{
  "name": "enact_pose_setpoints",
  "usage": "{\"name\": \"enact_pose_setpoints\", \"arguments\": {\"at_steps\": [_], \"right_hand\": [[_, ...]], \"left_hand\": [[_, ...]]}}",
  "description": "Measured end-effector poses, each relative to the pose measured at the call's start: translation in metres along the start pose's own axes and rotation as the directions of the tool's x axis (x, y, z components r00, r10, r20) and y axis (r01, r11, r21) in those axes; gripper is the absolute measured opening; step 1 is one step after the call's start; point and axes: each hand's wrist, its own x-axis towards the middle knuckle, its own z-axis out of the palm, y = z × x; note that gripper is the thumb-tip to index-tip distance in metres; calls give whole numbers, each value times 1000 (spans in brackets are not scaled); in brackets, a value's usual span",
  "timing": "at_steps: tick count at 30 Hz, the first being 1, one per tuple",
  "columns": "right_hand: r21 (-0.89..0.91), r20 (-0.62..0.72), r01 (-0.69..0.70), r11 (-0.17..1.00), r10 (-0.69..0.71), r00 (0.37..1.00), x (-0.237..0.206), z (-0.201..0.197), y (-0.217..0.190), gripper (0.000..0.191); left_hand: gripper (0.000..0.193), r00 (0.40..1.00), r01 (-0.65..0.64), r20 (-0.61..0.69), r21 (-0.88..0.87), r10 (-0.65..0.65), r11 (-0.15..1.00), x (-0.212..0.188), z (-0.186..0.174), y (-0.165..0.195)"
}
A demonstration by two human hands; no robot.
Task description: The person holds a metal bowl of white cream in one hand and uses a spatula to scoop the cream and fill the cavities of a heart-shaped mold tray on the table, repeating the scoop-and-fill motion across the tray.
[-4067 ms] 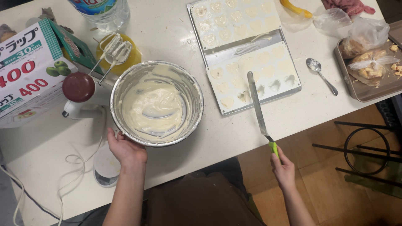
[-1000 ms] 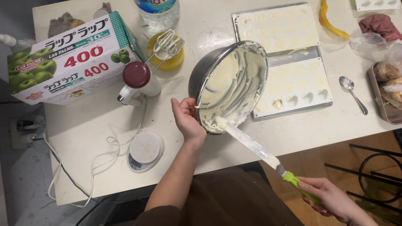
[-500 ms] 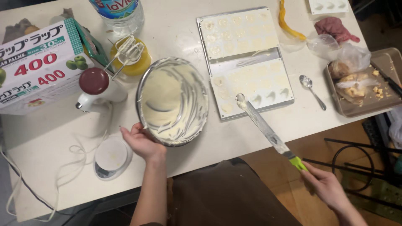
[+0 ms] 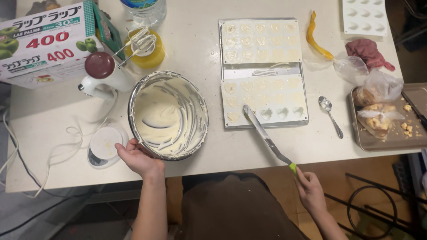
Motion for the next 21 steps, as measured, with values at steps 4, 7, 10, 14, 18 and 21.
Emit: {"name": "enact_pose_setpoints", "arguments": {"at_steps": [4,7,10,14,18,21], "right_hand": [[-160,21,161,974,-160,987,2,-6,15,44],[-232,49,128,964,-120,992,-2,-17,30,41],[-281,64,148,948,-135,989,-10,-37,46,41],[-311,108,98,945,-68,992,-20,-75,60,43],[-94,76,0,996,8,997,-28,-109,64,48],[133,94,-172,976,160,983,-21,-116,59,50]], "left_hand": [[52,1000,-21,10,-22,21,1000,-9,-5,-5],[54,999,-53,-5,4,53,999,-10,-7,-9],[54,998,-64,20,-13,64,998,-8,-9,-12],[52,998,-48,25,-31,49,998,-8,-11,-15],[51,999,-31,5,-1,31,1000,-12,-8,-18],[51,1000,-26,6,-35,27,999,-14,-2,-21]]}}
